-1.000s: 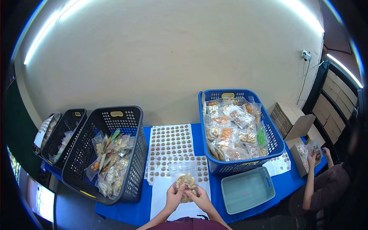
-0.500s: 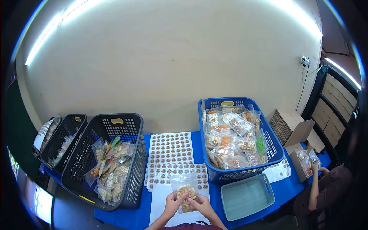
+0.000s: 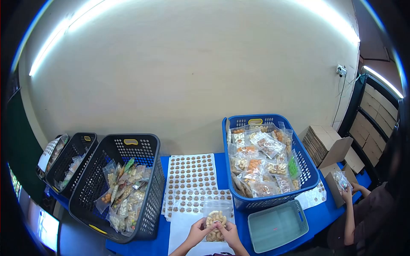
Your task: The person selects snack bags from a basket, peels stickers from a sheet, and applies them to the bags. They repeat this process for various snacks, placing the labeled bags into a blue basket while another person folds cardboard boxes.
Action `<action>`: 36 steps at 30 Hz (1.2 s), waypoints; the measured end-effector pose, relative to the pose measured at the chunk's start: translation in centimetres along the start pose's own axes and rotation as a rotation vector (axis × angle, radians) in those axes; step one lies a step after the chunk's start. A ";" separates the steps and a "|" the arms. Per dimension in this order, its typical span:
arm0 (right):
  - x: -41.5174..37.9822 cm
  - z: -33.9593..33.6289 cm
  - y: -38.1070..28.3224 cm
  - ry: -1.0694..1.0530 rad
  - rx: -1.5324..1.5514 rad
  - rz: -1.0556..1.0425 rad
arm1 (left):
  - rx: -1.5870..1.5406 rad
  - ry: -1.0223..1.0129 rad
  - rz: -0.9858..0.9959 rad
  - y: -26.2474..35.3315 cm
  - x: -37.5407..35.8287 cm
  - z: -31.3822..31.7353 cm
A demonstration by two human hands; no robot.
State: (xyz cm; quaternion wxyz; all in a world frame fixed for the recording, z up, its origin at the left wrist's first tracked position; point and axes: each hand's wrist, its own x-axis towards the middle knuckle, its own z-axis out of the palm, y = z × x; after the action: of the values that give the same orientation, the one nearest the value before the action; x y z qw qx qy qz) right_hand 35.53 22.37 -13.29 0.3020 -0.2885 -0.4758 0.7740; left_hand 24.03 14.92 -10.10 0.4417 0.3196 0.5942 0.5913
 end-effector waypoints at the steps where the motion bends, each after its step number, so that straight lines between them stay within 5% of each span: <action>1: 0.1 0.0 0.2 0.020 0.000 -0.008 | 0.031 0.003 -0.038 0.6 0.1 0.1; 18: 2.2 -2.9 1.7 0.070 -0.127 -0.006 | -0.100 -0.185 -0.140 -3.7 2.9 -0.7; 22: 3.1 -4.8 5.0 0.028 -0.226 0.090 | -0.032 -0.122 -0.066 -4.5 3.2 -0.6; 25: 1.2 -1.2 -0.2 -0.043 -0.078 -0.060 | 0.030 -0.089 -0.062 -4.9 3.4 -1.0; 31: 0.8 -1.0 0.4 0.010 -0.111 -0.044 | 0.156 -0.071 -0.156 -1.8 2.1 -1.1; 34: 0.7 -1.3 1.1 0.022 0.041 0.045 | -0.028 -0.070 0.098 -2.5 1.9 -0.3; 36: 0.3 -0.9 0.5 -0.026 0.003 -0.009 | 0.037 -0.037 0.094 -1.0 1.1 -0.2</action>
State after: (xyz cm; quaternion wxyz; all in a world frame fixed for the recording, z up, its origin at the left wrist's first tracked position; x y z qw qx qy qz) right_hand 35.89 22.90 -14.12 0.2995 -0.2758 -0.4800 0.7771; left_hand 23.54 15.78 -11.26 0.4182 0.3664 0.5812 0.5943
